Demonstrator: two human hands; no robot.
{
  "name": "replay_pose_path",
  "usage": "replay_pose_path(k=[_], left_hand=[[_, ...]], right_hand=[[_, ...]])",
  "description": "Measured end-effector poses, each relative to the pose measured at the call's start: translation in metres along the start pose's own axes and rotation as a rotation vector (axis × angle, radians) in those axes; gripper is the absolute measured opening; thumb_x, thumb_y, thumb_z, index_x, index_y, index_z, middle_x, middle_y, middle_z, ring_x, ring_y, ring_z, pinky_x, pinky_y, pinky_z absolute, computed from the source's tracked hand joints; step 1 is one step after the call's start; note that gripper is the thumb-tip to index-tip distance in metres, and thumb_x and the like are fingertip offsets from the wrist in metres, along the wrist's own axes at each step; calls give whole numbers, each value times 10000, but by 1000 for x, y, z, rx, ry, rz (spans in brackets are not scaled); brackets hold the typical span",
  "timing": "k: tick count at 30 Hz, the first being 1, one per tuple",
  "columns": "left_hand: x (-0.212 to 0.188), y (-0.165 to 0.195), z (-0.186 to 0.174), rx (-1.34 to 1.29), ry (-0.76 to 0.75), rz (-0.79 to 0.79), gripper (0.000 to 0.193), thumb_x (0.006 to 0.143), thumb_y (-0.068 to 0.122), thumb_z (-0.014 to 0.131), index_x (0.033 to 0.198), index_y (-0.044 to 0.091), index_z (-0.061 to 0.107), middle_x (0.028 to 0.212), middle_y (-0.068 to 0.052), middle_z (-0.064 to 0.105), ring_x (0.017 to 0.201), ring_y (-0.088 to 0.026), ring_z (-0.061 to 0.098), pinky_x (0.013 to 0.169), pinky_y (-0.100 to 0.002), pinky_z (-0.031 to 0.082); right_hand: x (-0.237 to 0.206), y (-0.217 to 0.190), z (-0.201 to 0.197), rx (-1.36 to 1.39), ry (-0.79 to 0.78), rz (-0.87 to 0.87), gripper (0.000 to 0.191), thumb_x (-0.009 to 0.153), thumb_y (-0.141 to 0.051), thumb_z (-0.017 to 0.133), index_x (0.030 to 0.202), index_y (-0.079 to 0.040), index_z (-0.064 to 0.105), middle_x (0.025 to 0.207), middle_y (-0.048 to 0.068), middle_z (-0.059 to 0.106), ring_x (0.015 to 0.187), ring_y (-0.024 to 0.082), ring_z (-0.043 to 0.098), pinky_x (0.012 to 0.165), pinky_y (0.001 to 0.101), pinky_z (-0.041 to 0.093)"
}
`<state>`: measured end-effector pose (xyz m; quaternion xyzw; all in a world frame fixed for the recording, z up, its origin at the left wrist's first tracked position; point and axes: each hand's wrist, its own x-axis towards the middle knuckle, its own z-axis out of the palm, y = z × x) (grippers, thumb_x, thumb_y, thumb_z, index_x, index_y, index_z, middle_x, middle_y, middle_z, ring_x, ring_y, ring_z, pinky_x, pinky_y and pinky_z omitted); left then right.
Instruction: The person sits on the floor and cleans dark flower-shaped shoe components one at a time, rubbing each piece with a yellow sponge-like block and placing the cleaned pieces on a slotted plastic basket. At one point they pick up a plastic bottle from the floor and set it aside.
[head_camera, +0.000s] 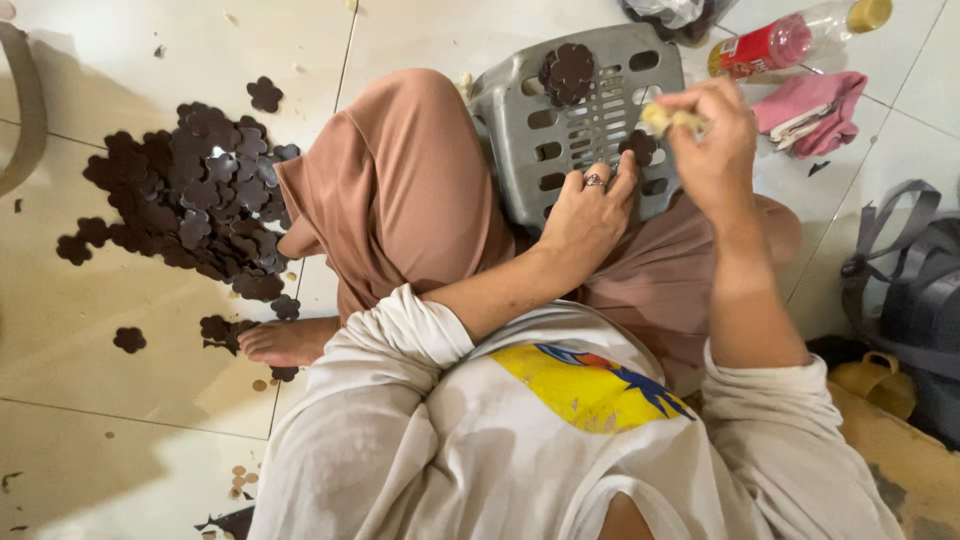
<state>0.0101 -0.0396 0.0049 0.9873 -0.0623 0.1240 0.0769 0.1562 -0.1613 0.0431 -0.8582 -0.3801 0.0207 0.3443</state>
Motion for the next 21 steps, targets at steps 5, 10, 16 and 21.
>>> replay_pose_path(k=[5, 10, 16, 21], left_hand=[[0, 1, -4, -48, -148, 23, 345, 909, 190, 580, 1201, 83, 729, 1495, -121, 499, 1108, -244, 574, 841, -361, 467], [4, -2, -3, -23, -20, -3, 369, 882, 179, 591, 1200, 75, 748, 1485, -122, 504, 1062, -234, 571, 790, -354, 468], [0, -2, -4, -71, -116, 22, 325, 903, 179, 594, 1175, 83, 743, 1474, -119, 519, 1079, -239, 577, 805, -361, 481], [0, -3, -6, -42, -80, 10, 380, 893, 181, 596, 1240, 74, 710, 1482, -112, 523, 1073, -233, 578, 796, -345, 487]], right_hand=[[-6, -3, 9, -65, -200, -4, 180, 926, 41, 665, 1073, -17, 751, 1075, 133, 658, 965, 283, 675, 863, 390, 546], [12, 4, 2, -44, -114, 6, 162, 908, 41, 680, 1051, -1, 744, 1080, 127, 662, 993, 280, 681, 868, 387, 545], [-5, -5, -1, -26, -151, 30, 202, 902, 20, 736, 1103, -2, 738, 1031, 142, 651, 948, 304, 655, 824, 391, 519], [-8, 5, 14, -149, -55, 12, 206, 923, 96, 639, 1078, 4, 739, 1090, 148, 641, 1023, 311, 651, 902, 400, 526]])
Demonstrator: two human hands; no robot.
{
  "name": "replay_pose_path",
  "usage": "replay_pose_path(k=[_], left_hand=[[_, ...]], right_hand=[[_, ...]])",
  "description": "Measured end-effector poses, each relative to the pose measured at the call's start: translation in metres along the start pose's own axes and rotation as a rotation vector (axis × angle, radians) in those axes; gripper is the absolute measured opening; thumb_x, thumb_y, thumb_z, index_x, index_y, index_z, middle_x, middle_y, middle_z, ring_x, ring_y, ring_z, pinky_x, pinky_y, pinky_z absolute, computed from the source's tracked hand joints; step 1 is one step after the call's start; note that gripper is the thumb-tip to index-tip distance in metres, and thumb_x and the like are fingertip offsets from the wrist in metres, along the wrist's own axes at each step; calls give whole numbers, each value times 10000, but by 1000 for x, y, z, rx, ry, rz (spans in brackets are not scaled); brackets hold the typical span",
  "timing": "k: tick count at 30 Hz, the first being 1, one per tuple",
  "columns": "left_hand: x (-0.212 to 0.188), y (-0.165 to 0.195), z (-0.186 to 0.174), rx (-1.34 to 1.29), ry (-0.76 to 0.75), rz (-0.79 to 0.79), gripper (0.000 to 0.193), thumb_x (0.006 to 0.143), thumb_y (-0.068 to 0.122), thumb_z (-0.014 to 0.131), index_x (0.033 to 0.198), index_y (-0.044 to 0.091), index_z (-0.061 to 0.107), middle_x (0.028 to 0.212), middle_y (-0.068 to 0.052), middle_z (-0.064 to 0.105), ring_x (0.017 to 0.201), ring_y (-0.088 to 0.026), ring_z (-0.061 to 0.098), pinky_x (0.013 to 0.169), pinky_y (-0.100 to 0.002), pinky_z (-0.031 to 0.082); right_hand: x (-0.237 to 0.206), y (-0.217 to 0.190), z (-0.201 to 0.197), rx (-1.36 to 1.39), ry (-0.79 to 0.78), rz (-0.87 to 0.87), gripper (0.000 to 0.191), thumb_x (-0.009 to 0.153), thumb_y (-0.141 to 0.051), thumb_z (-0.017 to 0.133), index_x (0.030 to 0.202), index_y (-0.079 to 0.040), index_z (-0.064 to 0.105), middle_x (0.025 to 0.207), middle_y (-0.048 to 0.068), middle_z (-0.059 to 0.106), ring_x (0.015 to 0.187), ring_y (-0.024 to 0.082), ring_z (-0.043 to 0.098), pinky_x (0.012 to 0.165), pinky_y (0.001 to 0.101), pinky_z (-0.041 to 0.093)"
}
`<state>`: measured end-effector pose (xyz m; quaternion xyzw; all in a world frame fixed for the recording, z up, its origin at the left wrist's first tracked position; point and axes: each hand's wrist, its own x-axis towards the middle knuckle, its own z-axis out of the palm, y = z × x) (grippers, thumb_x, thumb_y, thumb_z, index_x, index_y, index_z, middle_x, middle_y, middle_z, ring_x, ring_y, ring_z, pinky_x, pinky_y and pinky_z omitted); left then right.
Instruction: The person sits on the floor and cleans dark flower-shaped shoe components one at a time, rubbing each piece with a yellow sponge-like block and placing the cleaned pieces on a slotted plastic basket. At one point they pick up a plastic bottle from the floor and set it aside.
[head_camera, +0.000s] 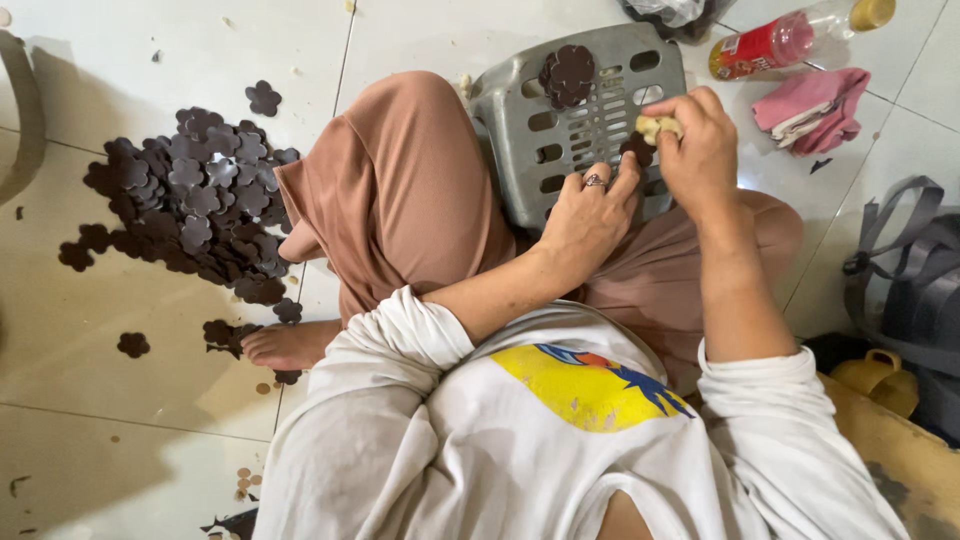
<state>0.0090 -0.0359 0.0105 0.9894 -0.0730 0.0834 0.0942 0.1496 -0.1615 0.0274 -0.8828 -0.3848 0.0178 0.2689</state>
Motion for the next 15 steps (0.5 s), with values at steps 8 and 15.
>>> replay_pose_path(k=[8, 15], left_hand=[[3, -5, -5, -74, -10, -36, 581, 880, 182, 587, 1442, 38, 561, 1434, -95, 491, 1078, -247, 578, 775, -364, 494], [2, -3, -1, -66, -7, -63, 554, 904, 196, 581, 1433, 33, 557, 1497, -113, 466, 1099, -249, 570, 816, -371, 495]], right_hand=[[-7, -3, -31, 338, 101, 164, 252, 964, 98, 670, 1161, -33, 757, 1159, 91, 626, 1119, 217, 637, 964, 335, 549], [-24, -27, -3, 43, 77, 10, 195, 947, 78, 699, 1111, -16, 745, 1133, 134, 656, 1045, 301, 679, 903, 397, 564]])
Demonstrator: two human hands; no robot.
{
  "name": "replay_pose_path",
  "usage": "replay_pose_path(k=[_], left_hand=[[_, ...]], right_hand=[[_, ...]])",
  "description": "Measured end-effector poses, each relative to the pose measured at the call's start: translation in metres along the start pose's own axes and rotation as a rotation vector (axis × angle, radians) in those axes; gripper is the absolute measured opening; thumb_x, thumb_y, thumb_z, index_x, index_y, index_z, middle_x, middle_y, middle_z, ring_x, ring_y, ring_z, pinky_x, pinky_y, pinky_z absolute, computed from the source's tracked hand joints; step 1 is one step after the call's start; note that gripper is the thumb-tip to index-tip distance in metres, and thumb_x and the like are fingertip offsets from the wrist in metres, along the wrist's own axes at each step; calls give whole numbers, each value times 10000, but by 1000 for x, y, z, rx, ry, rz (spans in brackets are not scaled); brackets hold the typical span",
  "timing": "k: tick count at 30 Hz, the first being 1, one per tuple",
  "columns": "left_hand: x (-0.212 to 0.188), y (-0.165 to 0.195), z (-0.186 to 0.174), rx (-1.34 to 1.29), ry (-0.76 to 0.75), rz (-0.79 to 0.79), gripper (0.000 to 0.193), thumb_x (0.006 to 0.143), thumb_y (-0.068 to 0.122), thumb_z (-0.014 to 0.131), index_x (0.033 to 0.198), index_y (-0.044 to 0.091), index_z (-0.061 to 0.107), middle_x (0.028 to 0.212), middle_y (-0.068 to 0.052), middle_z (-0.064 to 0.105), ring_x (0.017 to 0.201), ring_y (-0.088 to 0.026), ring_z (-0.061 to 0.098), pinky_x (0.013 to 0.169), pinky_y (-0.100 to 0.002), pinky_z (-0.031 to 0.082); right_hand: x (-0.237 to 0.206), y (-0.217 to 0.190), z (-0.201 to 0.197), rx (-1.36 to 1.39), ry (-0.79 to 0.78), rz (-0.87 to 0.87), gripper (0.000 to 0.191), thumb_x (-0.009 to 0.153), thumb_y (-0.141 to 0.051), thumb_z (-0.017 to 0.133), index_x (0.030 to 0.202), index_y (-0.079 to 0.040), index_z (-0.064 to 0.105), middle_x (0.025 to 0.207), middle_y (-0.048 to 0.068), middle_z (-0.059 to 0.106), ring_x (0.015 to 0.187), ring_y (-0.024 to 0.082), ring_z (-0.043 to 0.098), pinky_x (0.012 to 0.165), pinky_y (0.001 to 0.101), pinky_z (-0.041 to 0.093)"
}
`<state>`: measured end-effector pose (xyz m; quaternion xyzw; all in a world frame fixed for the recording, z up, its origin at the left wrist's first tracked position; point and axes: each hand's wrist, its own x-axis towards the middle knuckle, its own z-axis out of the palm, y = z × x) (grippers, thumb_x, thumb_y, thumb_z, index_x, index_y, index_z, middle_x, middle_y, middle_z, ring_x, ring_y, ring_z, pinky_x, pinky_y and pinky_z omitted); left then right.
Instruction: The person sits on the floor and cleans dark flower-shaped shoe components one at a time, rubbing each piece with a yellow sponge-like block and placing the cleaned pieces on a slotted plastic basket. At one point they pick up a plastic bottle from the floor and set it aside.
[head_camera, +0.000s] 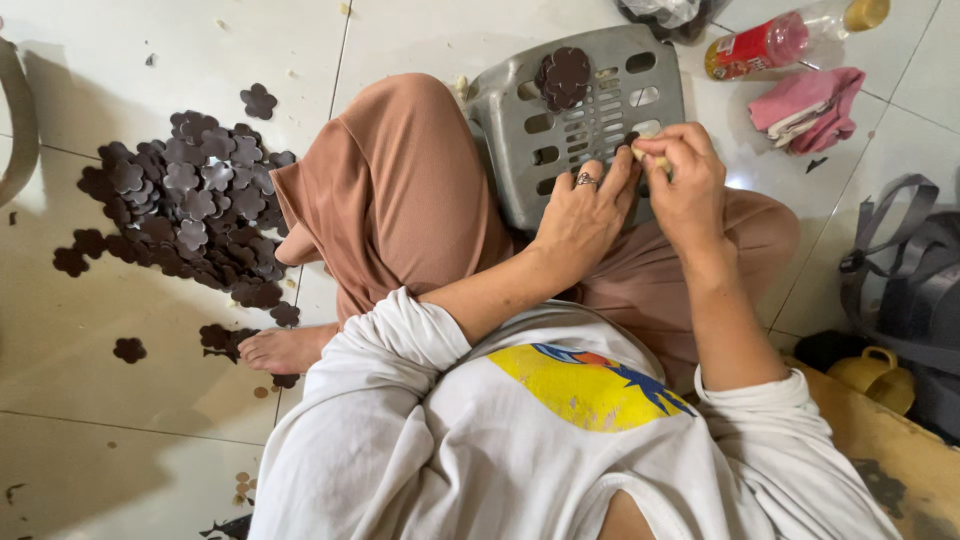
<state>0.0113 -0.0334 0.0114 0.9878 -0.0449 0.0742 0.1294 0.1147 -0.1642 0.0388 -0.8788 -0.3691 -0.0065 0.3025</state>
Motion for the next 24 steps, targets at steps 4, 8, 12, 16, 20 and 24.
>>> replay_pose_path(k=[4, 8, 12, 16, 20, 24], left_hand=[[-1, 1, 3, 13, 15, 10, 545, 923, 181, 575, 1449, 41, 557, 1510, -120, 473, 1106, -244, 567, 820, -368, 492], [-2, -1, 3, 39, 31, 15, 562, 898, 193, 575, 1442, 53, 560, 1495, -116, 487, 1088, -234, 576, 802, -365, 493], [-1, 0, 3, 38, -80, 19, 495, 936, 204, 570, 1409, 59, 570, 1528, -112, 478, 1132, -237, 579, 827, -366, 497], [-1, 1, 4, 44, -9, 23, 546, 910, 205, 572, 1436, 60, 561, 1502, -108, 483, 1109, -240, 582, 812, -367, 500], [0, 0, 5, 59, 25, 27, 561, 899, 200, 574, 1441, 52, 569, 1491, -113, 487, 1099, -243, 584, 795, -364, 498], [-1, 1, 8, 14, 5, 12, 544, 911, 190, 574, 1437, 52, 569, 1487, -112, 490, 1106, -248, 584, 804, -376, 502]], right_hand=[[9, 11, 1, -78, 18, -4, 89, 994, 59, 710, 1067, 10, 695, 1109, 155, 651, 1015, 349, 661, 878, 438, 537], [10, 14, -5, 14, 60, 75, 117, 973, 62, 686, 1075, 6, 695, 1102, 153, 658, 1020, 342, 678, 888, 432, 546], [-6, 5, 4, -15, -22, 2, 236, 921, 78, 661, 1134, -1, 725, 1125, 168, 662, 1029, 365, 661, 890, 441, 537], [-6, 12, 5, -108, 29, -53, 155, 984, 74, 666, 1112, -5, 702, 1121, 166, 647, 1034, 363, 653, 902, 447, 533], [1, 21, -1, -132, 67, -24, 153, 960, 72, 664, 1096, 8, 692, 1107, 175, 643, 1032, 377, 646, 899, 457, 521], [-3, 16, 4, 17, -18, 67, 117, 972, 48, 642, 1063, -8, 689, 1099, 163, 646, 1007, 341, 670, 888, 423, 546]])
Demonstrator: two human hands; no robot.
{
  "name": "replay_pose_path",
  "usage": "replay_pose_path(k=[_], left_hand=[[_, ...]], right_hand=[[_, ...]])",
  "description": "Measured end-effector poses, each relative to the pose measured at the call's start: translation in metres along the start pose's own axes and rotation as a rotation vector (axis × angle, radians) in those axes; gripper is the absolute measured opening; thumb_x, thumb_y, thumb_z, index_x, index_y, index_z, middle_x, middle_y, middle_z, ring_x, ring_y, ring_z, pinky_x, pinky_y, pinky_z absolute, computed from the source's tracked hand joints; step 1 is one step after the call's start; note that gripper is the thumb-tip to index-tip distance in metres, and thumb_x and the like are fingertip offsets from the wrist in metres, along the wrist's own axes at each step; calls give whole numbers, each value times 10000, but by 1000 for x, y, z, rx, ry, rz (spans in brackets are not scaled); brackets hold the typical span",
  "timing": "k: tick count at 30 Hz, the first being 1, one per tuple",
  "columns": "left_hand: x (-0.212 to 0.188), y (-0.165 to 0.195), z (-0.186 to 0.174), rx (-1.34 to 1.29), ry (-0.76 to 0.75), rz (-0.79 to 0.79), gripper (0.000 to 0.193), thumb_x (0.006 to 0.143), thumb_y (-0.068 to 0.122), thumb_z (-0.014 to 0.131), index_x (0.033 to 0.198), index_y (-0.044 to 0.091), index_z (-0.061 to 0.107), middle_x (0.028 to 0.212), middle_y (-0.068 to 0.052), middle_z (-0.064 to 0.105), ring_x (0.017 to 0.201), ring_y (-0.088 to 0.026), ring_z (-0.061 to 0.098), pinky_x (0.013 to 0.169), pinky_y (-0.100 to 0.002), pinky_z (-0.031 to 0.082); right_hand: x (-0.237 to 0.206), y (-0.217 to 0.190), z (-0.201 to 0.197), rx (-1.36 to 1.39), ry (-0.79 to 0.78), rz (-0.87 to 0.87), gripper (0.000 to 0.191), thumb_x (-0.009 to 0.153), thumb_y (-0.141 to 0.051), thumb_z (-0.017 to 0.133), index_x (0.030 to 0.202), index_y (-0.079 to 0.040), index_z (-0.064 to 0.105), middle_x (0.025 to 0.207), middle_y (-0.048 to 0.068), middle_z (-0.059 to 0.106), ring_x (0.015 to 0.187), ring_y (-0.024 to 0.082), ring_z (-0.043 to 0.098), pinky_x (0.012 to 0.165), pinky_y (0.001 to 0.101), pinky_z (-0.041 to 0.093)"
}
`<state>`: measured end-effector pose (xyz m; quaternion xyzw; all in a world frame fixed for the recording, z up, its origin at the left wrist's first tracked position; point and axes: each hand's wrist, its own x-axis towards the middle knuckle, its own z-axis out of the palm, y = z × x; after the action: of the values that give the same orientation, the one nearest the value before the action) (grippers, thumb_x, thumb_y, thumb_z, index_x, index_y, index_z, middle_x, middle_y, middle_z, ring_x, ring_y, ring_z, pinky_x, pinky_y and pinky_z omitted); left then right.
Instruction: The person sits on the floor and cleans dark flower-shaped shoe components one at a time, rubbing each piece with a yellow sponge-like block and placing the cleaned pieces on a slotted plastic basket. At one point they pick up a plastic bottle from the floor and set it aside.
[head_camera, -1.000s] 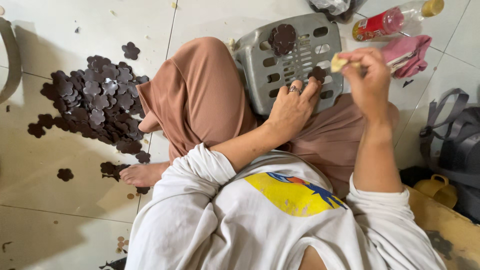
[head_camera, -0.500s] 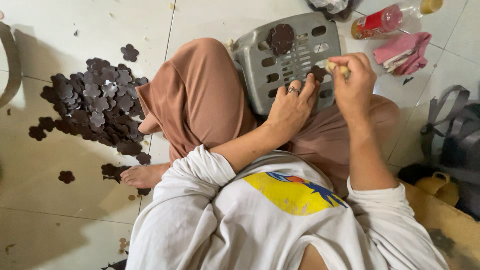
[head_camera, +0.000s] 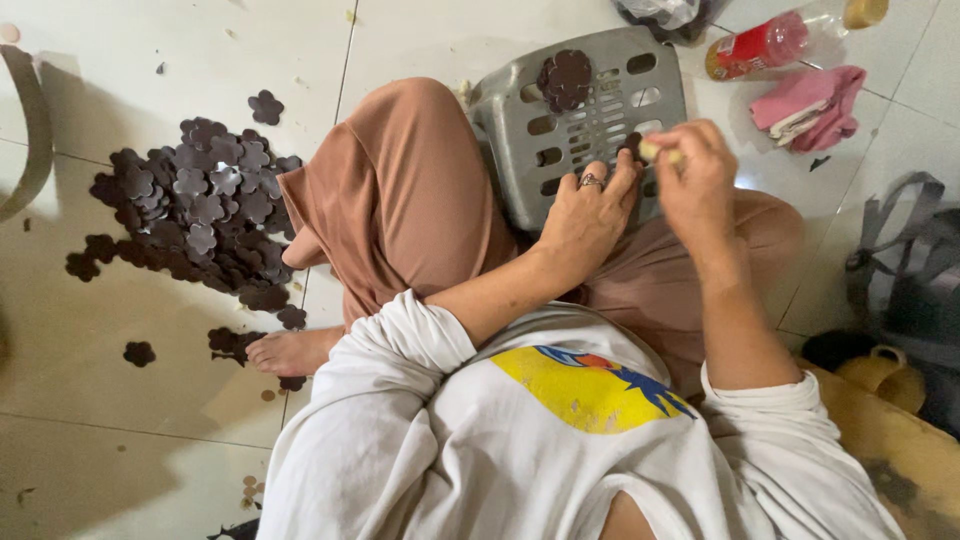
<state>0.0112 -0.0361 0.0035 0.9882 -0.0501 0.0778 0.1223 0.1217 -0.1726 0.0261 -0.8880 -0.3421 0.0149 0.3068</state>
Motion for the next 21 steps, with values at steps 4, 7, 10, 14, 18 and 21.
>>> replay_pose_path(k=[4, 7, 10, 14, 18, 21], left_hand=[[-1, 1, 2, 26, -18, 12, 493, 939, 184, 566, 1411, 47, 579, 1520, -111, 485, 1136, -250, 581, 821, -369, 502], [0, 1, 1, 7, 29, 9, 542, 922, 180, 570, 1447, 41, 571, 1502, -115, 484, 1110, -247, 582, 796, -371, 501], [1, 0, -1, 16, 32, 10, 556, 898, 187, 572, 1435, 47, 574, 1484, -118, 484, 1102, -252, 584, 785, -370, 502], [0, 0, -3, 22, -58, 15, 505, 925, 184, 564, 1412, 50, 579, 1508, -112, 478, 1127, -245, 581, 804, -365, 500], [-1, 0, -3, 19, -34, 30, 515, 909, 200, 572, 1401, 48, 587, 1510, -112, 479, 1127, -238, 583, 808, -367, 504], [0, 0, -2, 37, 35, 17, 530, 908, 198, 579, 1414, 43, 600, 1488, -107, 492, 1115, -240, 583, 811, -366, 504]], right_hand=[[-2, -4, 4, -148, 47, -132, 131, 972, 81, 650, 1079, 13, 683, 1113, 177, 639, 1030, 371, 645, 904, 458, 518], [5, -2, -4, -115, 64, -107, 142, 970, 89, 650, 1086, 16, 689, 1113, 186, 633, 1027, 379, 637, 901, 460, 514], [8, -2, -7, -60, 83, -50, 161, 943, 83, 652, 1081, 12, 697, 1091, 185, 633, 1009, 376, 642, 885, 459, 514], [3, -6, 1, -74, 49, -129, 169, 946, 74, 641, 1085, 1, 701, 1107, 174, 642, 1027, 370, 650, 910, 463, 519], [10, 2, 0, -108, 23, -76, 127, 1015, 58, 644, 1115, 2, 701, 1126, 167, 644, 1054, 363, 647, 916, 447, 525], [18, 6, -5, -175, 2, -67, 173, 937, 59, 668, 1073, -19, 741, 1083, 168, 654, 1013, 372, 654, 893, 463, 523]])
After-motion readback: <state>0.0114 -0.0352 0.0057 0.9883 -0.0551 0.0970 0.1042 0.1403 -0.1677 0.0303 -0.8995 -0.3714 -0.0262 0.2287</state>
